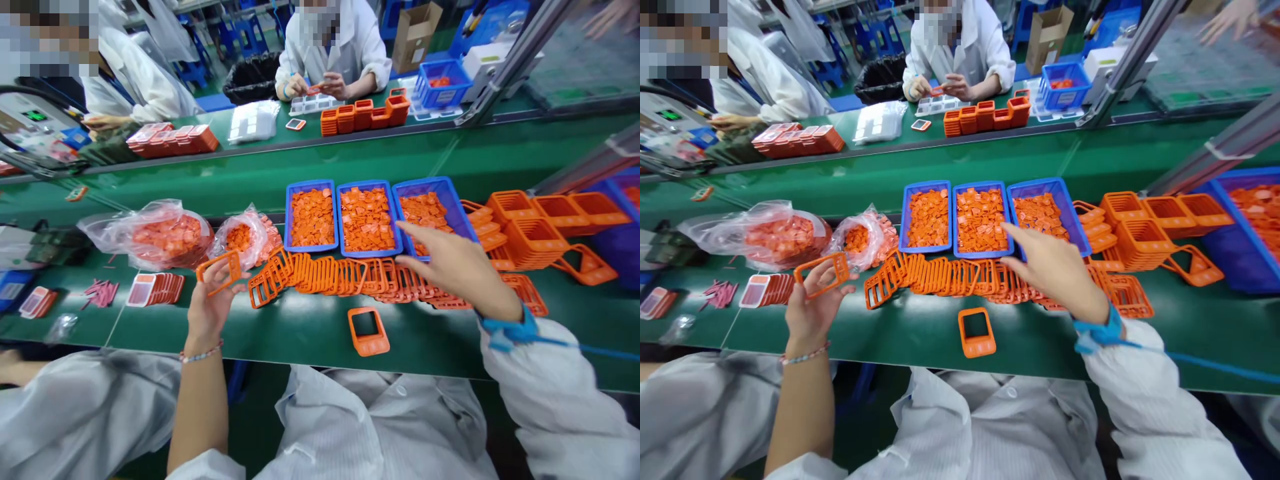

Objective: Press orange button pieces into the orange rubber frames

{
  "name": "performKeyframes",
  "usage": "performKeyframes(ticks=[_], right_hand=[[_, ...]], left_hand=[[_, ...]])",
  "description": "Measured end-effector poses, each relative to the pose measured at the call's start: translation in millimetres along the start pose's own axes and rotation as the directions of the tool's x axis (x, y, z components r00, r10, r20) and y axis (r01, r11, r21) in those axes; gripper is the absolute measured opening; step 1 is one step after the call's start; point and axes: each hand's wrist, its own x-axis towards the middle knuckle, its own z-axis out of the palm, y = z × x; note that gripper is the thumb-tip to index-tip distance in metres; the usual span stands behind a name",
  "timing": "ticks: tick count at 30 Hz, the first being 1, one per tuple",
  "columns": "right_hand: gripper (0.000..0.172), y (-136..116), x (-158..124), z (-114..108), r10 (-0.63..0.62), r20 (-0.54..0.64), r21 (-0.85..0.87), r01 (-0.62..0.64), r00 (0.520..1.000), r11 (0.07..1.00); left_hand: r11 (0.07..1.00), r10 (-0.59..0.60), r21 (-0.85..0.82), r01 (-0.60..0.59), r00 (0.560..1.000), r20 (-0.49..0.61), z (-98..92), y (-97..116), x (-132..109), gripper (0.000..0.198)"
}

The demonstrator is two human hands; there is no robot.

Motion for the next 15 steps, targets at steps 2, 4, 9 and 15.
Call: performKeyframes(ticks=[2,4,9,15], right_hand=[[0.051,23.0,24.3,3.4,0.145,0.029,-0.076,-0.143,0.989,0.987],[0.044,40.1,43.4,11.5,0.268,0.079,-0.116,-0.258,0.96,0.959],[0.041,54.4,65.3,34.3,0.296,0.167,-0.1,-0.282,0.941,0.954],[0.035,59.4,74.6,48.8,0.324,0.209,-0.079,-0.315,0.923,0.946]], left_hand=[[0.995,-0.03,-0.097,0.033,0.999,0.037,21.2,7.3,5.2,0.06],[0.98,-0.056,-0.189,0.07,0.995,0.078,42.8,12.2,9.8,0.06],[0.938,-0.14,-0.299,0.178,0.98,0.144,90.1,10.2,23.0,0.047],[0.954,-0.165,-0.203,0.22,0.952,0.256,137.7,8.9,34.1,0.04]])
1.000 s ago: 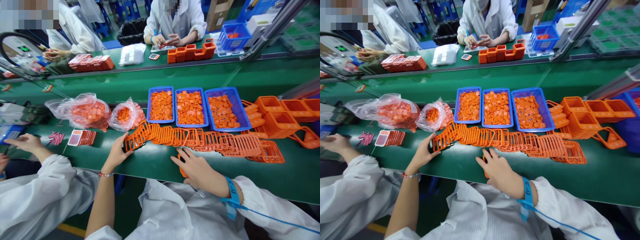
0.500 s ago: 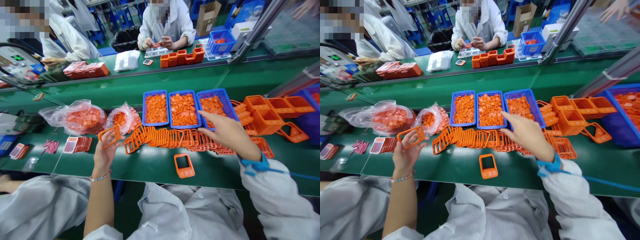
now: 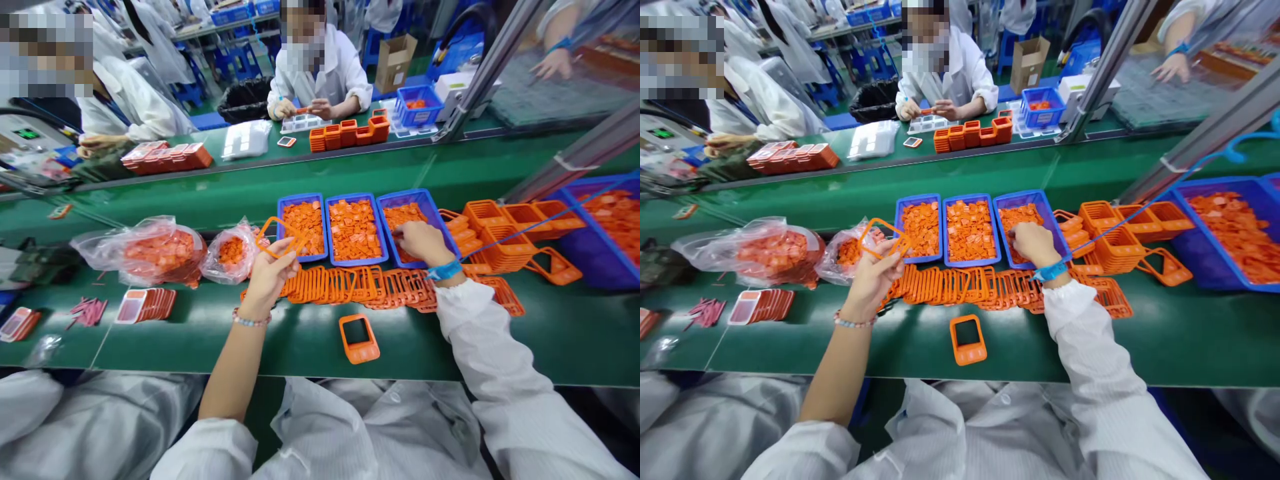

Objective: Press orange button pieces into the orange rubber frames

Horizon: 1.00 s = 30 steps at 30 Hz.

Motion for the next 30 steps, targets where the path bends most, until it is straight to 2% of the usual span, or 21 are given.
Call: performKeyframes(ticks=[5,10,15,17,19,21,22,24,26,30], right_hand=[[0.029,5.4,2.2,0.5,-0.019,0.046,0.016,0.019,0.999,1.0],[0.032,6.8,1.0,-2.8,-0.077,0.078,0.046,0.073,0.994,0.996],[0.017,10.0,3.6,-5.1,-0.057,0.002,0.106,0.056,0.998,0.993],[0.013,9.6,-0.7,-9.6,-0.072,-0.047,0.201,0.08,0.996,0.976],[0.01,3.5,-11.6,-17.7,-0.113,-0.12,0.435,0.154,0.986,0.887],[0.011,-10.1,-28.0,-28.1,-0.172,-0.233,0.677,0.287,0.957,0.678],[0.011,-19.5,-36.9,-33.3,-0.211,-0.305,0.728,0.371,0.929,0.576],[0.008,-40.6,-52.6,-41.5,-0.295,-0.43,0.731,0.521,0.853,0.44],[0.008,-60.4,-61.8,-44.3,-0.314,-0.51,0.695,0.599,0.801,0.398],[0.008,-82.6,-60.0,-34.5,-0.281,-0.587,0.654,0.65,0.759,0.387]], left_hand=[[0.999,0.007,0.05,-0.011,0.997,0.078,34.3,2.6,9.1,0.037],[0.991,0.082,0.099,-0.09,0.993,0.079,60.5,1.1,16.8,0.029],[0.98,0.132,0.141,-0.143,0.988,0.084,72.8,-2.0,22.6,0.031],[0.97,0.136,0.189,-0.152,0.986,0.096,74.4,-4.1,24.1,0.031],[0.957,0.132,0.242,-0.158,0.984,0.119,75.2,-7.2,25.2,0.032],[0.945,0.123,0.285,-0.161,0.982,0.146,76.1,-10.7,26.1,0.034],[0.94,0.118,0.301,-0.162,0.98,0.158,76.5,-12.4,26.3,0.035],[0.932,0.107,0.326,-0.161,0.978,0.178,77.5,-15.2,26.4,0.037],[0.928,0.1,0.337,-0.161,0.977,0.191,77.9,-17.0,25.9,0.038],[0.91,0.133,0.36,-0.206,0.967,0.215,77.4,-18.1,23.6,0.037]])
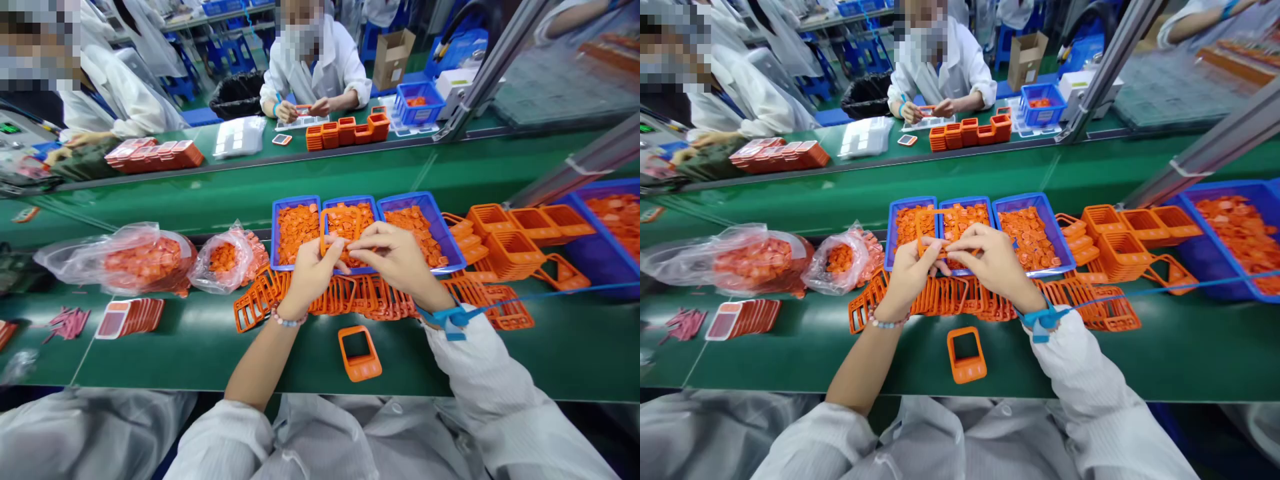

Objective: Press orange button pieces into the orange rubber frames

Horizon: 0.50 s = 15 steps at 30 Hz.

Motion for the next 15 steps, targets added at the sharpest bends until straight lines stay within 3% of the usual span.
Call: performKeyframes(ticks=[6,11,13,15], right_hand=[[0.005,10.9,0.3,9.2,0.037,-0.095,0.116,-0.026,0.995,0.993],[0.025,7.4,1.5,10.5,0.163,-0.129,0.175,-0.139,0.978,0.975],[0.037,8.2,3.6,9.2,0.212,-0.096,0.267,-0.181,0.972,0.947],[0.043,11.0,6.5,5.1,0.237,0.034,0.368,-0.233,0.971,0.9]], left_hand=[[0.993,0.05,0.105,-0.049,0.999,-0.009,1.1,2.1,-3.6,0.032],[0.995,0.02,0.102,-0.016,0.999,-0.031,3.7,2.9,-5.5,0.031],[0.999,0.002,0.047,-0.001,1.0,-0.026,4.9,3.7,-6.2,0.035],[1.0,0.0,0.013,0.0,1.0,-0.012,5.5,5.4,-7.1,0.034]])
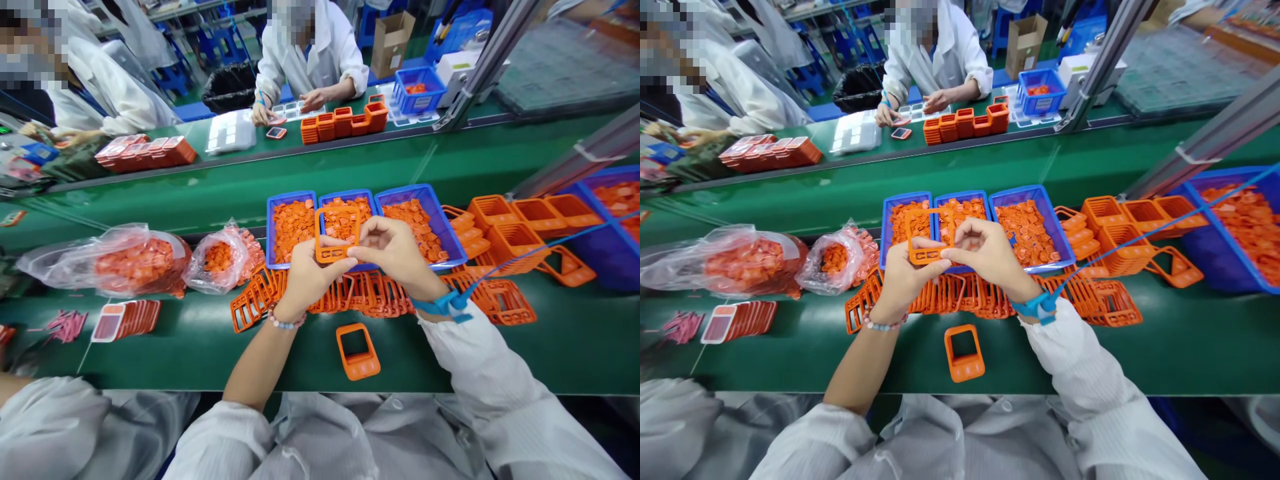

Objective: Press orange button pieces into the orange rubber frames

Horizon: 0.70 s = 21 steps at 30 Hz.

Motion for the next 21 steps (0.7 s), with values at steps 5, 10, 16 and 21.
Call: performKeyframes(ticks=[5,10,16,21], right_hand=[[0.033,8.0,10.3,-22.4,0.082,0.175,-0.223,-0.041,0.981,0.974],[0.021,27.8,15.0,-30.7,0.151,0.077,-0.883,-0.003,0.985,0.469],[0.035,39.4,13.3,-13.8,0.282,0.121,-0.983,0.075,0.952,0.169],[0.028,42.8,16.5,-14.7,0.223,0.098,-0.962,0.035,0.97,0.27]], left_hand=[[1.0,0.017,0.013,-0.016,0.996,-0.086,-6.0,2.9,0.1,0.022],[0.998,0.027,-0.044,-0.035,0.983,-0.181,-18.0,-0.4,4.7,0.026],[0.999,0.019,-0.023,-0.023,0.987,-0.163,-18.9,1.9,4.4,0.024],[0.999,0.006,-0.039,-0.011,0.99,-0.142,-17.0,1.0,6.7,0.021]])
